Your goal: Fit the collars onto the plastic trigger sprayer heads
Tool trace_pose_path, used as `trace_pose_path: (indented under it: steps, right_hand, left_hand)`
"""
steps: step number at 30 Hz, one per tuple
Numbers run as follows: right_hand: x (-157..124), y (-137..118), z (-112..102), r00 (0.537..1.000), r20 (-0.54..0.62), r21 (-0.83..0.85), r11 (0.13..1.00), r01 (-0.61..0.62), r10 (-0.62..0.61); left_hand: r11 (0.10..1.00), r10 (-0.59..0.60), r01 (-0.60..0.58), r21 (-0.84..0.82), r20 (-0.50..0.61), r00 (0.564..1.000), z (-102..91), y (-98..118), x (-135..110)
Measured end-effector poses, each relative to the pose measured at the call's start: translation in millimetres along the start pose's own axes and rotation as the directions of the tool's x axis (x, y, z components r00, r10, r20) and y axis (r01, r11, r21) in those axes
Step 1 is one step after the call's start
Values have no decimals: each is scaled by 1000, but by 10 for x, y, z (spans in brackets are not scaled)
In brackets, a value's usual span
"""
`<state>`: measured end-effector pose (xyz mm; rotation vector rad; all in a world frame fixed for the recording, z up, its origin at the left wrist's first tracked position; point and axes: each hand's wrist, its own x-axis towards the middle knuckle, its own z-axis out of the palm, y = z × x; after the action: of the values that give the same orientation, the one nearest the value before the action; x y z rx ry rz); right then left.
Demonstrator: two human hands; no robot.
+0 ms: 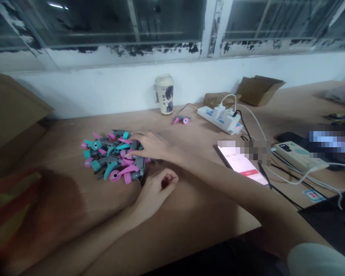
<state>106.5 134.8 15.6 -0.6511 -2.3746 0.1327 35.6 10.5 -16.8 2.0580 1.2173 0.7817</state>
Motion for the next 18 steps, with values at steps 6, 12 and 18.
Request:
trace_pose_path:
  steps: [6,12,18]
  right_hand:
    - [-147,340,-381,928,-22,-215,904,-368,373]
    - [-350,1056,-691,706,-141,-373,623,-688,694]
    - [-390,1440,-594,488,-248,-411,365,-835,837]
  left_hand:
    - [992,-80,78,-100,-13,997,1,-11,7]
    - [987,-90,88,-134,-7,996,2,-26,6]
    - [983,-104,103,-153,-1,995,-6,-28,-4]
